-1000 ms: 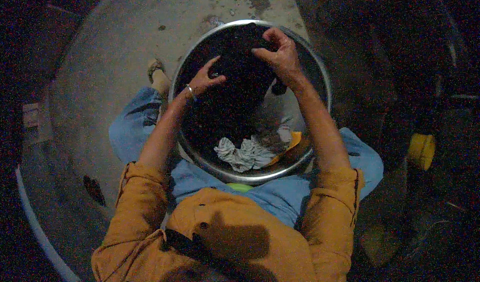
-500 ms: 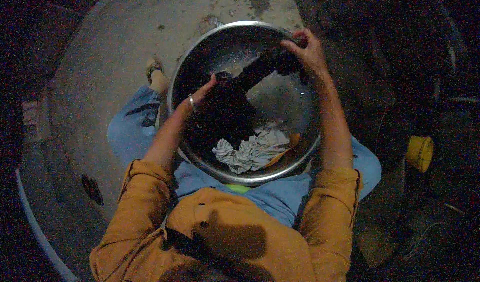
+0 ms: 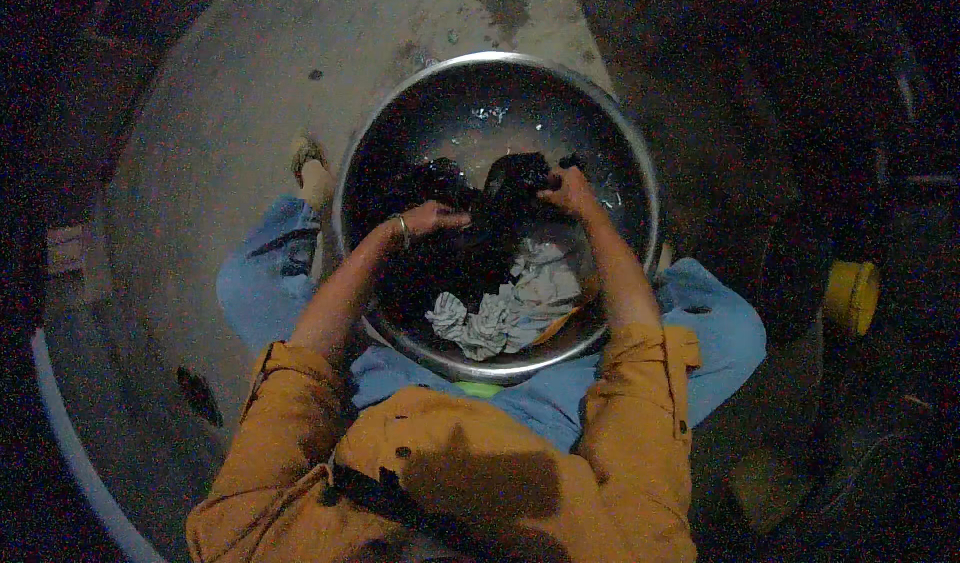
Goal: The person sits on the floor and washes clothes by hand in a metal basin filled with water. They scrub and rinse various garments, including a light-colored patterned cloth and dark-colored items, using both hands to agitate the fabric in the water.
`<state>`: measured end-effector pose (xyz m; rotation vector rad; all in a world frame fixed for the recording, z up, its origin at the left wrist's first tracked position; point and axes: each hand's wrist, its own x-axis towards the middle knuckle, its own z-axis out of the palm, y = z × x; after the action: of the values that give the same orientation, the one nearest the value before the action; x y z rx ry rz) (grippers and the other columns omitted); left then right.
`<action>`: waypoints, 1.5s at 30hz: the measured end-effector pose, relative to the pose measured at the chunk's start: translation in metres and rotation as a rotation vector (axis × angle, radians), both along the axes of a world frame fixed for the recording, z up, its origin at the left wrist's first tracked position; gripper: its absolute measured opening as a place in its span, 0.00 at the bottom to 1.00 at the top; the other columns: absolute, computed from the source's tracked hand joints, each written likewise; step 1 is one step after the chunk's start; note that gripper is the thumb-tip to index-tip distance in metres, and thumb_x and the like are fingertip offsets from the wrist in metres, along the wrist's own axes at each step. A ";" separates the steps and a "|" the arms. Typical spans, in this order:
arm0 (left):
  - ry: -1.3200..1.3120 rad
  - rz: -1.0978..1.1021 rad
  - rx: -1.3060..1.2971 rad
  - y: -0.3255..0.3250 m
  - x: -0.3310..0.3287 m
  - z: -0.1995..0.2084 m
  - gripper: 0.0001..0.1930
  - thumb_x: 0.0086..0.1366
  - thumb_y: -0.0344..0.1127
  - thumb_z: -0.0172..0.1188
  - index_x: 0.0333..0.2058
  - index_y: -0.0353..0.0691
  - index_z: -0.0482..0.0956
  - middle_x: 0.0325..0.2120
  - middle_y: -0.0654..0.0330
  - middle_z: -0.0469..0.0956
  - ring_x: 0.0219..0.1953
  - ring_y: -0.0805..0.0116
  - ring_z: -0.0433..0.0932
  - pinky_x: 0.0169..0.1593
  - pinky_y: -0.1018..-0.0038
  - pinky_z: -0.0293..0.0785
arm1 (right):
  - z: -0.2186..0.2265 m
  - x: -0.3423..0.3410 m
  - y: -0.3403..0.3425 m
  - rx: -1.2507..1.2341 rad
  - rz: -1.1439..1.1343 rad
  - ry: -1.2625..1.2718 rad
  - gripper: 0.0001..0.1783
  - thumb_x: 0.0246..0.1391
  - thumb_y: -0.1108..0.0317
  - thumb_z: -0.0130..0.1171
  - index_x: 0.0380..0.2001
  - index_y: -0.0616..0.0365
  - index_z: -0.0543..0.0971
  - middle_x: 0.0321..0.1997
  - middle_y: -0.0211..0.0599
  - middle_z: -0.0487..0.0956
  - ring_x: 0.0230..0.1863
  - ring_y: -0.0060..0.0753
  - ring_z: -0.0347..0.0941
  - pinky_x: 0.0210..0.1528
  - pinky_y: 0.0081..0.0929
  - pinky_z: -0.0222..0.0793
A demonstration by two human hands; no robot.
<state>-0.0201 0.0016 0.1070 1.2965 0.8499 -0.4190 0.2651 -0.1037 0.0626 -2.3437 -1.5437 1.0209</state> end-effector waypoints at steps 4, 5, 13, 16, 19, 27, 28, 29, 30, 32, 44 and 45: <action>0.092 -0.298 0.426 0.010 -0.024 -0.002 0.37 0.37 0.50 0.67 0.44 0.34 0.65 0.44 0.48 0.68 0.46 0.56 0.67 0.48 0.69 0.63 | 0.027 0.028 0.019 0.396 -0.306 0.313 0.13 0.39 0.65 0.63 0.26 0.60 0.73 0.25 0.29 0.72 0.29 0.20 0.66 0.32 0.19 0.63; 0.013 -0.293 0.541 0.017 -0.028 0.000 0.37 0.37 0.49 0.68 0.44 0.34 0.64 0.45 0.47 0.67 0.47 0.55 0.66 0.50 0.68 0.63 | 0.031 0.035 0.020 0.447 -0.311 0.279 0.12 0.38 0.65 0.62 0.26 0.60 0.73 0.25 0.30 0.72 0.29 0.23 0.67 0.33 0.21 0.63; -0.168 0.031 0.953 0.002 0.031 0.002 0.45 0.36 0.56 0.66 0.50 0.34 0.60 0.46 0.45 0.65 0.48 0.52 0.65 0.51 0.67 0.62 | 0.105 -0.004 0.069 0.864 -0.253 0.282 0.06 0.39 0.72 0.56 0.24 0.59 0.72 0.24 0.30 0.73 0.28 0.21 0.68 0.33 0.19 0.64; -0.107 0.125 0.804 -0.018 0.054 -0.025 0.48 0.35 0.59 0.65 0.50 0.32 0.58 0.46 0.44 0.65 0.48 0.53 0.65 0.51 0.68 0.61 | 0.157 -0.028 0.077 0.966 -0.340 0.366 0.05 0.39 0.74 0.55 0.25 0.59 0.72 0.25 0.29 0.73 0.29 0.20 0.68 0.34 0.19 0.64; -0.052 0.055 0.536 -0.025 0.052 -0.032 0.41 0.38 0.55 0.65 0.45 0.30 0.64 0.42 0.47 0.68 0.45 0.55 0.68 0.49 0.69 0.63 | 0.167 -0.019 0.081 1.106 -0.354 0.408 0.05 0.40 0.73 0.54 0.25 0.59 0.73 0.26 0.28 0.74 0.29 0.21 0.68 0.34 0.19 0.65; 0.000 0.482 0.061 0.008 0.006 0.038 0.34 0.41 0.51 0.64 0.44 0.34 0.68 0.36 0.54 0.72 0.38 0.64 0.70 0.43 0.72 0.66 | 0.047 0.054 0.017 0.038 -0.145 -0.064 0.13 0.44 0.62 0.54 0.31 0.59 0.74 0.29 0.41 0.73 0.36 0.35 0.69 0.39 0.27 0.64; -0.037 0.522 -0.006 0.006 0.004 0.040 0.33 0.42 0.50 0.64 0.44 0.34 0.67 0.35 0.54 0.72 0.36 0.65 0.71 0.42 0.73 0.66 | 0.041 0.042 0.009 0.087 -0.231 -0.194 0.15 0.44 0.58 0.55 0.32 0.57 0.74 0.32 0.45 0.72 0.39 0.40 0.68 0.40 0.30 0.65; 0.010 0.530 0.045 0.005 -0.001 0.020 0.32 0.44 0.48 0.63 0.45 0.35 0.67 0.33 0.55 0.72 0.35 0.66 0.70 0.40 0.74 0.66 | 0.036 0.027 0.004 0.136 -0.304 -0.326 0.18 0.43 0.54 0.56 0.33 0.55 0.74 0.35 0.48 0.72 0.41 0.45 0.68 0.40 0.34 0.65; 0.058 0.542 0.099 0.003 -0.007 -0.016 0.31 0.45 0.46 0.62 0.46 0.37 0.66 0.32 0.56 0.71 0.34 0.68 0.70 0.39 0.75 0.66 | 0.020 0.014 -0.001 0.173 -0.273 -0.367 0.18 0.43 0.56 0.56 0.34 0.56 0.74 0.33 0.47 0.73 0.40 0.42 0.68 0.41 0.33 0.65; 0.046 0.384 0.135 0.003 -0.005 -0.042 0.29 0.46 0.41 0.61 0.48 0.39 0.65 0.32 0.57 0.71 0.33 0.70 0.69 0.37 0.76 0.66 | -0.029 0.004 -0.008 0.247 -0.214 -0.344 0.17 0.44 0.58 0.57 0.35 0.58 0.75 0.31 0.45 0.74 0.38 0.36 0.69 0.40 0.31 0.64; -0.246 -0.122 0.435 0.094 -0.061 -0.019 0.22 0.44 0.29 0.55 0.42 0.41 0.72 0.38 0.61 0.74 0.40 0.69 0.71 0.45 0.75 0.66 | -0.017 0.093 0.014 0.367 -0.657 -0.039 0.27 0.39 0.50 0.57 0.32 0.67 0.75 0.36 0.51 0.74 0.41 0.48 0.69 0.43 0.34 0.63; -0.186 -0.214 0.476 0.098 -0.078 -0.038 0.21 0.45 0.30 0.56 0.42 0.40 0.72 0.38 0.60 0.74 0.40 0.69 0.71 0.45 0.75 0.66 | 0.008 0.066 0.022 0.441 -0.502 -0.170 0.26 0.39 0.51 0.57 0.32 0.66 0.75 0.34 0.51 0.75 0.39 0.47 0.70 0.41 0.33 0.64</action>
<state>-0.0982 0.0992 0.0686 1.8468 0.6762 -0.2639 0.3313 -0.0815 0.0708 -2.3421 -0.9979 0.3354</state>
